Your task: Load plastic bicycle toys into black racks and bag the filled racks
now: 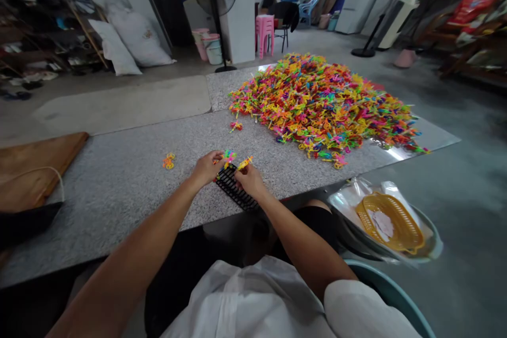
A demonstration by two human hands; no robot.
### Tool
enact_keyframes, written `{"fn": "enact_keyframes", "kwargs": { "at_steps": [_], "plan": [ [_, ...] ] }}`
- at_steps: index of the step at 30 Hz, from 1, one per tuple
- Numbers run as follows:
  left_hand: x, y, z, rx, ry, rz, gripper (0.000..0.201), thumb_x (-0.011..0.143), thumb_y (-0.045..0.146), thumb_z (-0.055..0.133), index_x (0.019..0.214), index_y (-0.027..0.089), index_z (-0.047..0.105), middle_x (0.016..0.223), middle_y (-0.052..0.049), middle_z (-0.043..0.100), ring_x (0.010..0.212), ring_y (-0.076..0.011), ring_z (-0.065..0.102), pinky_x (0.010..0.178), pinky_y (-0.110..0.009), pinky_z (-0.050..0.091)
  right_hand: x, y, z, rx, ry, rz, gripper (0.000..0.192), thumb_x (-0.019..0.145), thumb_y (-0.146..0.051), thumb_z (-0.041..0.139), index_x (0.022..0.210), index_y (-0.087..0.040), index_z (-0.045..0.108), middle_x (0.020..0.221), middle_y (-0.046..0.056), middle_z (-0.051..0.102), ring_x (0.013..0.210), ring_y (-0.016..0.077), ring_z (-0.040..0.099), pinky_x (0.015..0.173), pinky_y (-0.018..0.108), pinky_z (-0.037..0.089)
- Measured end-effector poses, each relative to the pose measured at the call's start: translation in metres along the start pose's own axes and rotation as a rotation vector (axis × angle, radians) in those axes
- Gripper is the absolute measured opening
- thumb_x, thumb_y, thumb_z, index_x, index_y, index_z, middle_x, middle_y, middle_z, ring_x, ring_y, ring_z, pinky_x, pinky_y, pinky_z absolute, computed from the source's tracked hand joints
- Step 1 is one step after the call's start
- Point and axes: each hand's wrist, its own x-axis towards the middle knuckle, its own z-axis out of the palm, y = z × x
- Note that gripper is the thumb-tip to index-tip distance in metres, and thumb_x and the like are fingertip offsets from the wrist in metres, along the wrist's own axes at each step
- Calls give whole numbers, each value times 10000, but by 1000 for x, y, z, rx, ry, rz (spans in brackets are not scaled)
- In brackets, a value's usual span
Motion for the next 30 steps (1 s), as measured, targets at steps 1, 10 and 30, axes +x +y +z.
{"fn": "enact_keyframes", "kwargs": {
  "at_steps": [1,10,30],
  "plan": [
    [2,-3,1,-38,-7,5,417,971,351,702,1367,224,733,1278,-100,812,1171,-268,755,1078,-379,547,0,-2,2,-44,-2,8,62,854,-271,638,844,-222,602,630,-45,662,485,124,573,457,218,460],
    [-7,-48,1,-784,-75,-238,626,1006,666,591,1335,154,735,1365,-165,769,1180,-272,750,1015,-392,594,-7,-7,32,-592,-58,-62,213,970,-214,633,1163,-187,720,893,33,808,709,184,752,690,253,557],
    [-41,-67,19,-719,-120,56,661,973,755,535,1225,213,815,1347,-98,792,1372,-313,657,1287,-472,411,-11,-5,62,-1240,-30,-34,342,1082,-371,615,1347,-156,644,1232,169,804,1126,286,787,920,317,557]
  ]
}}
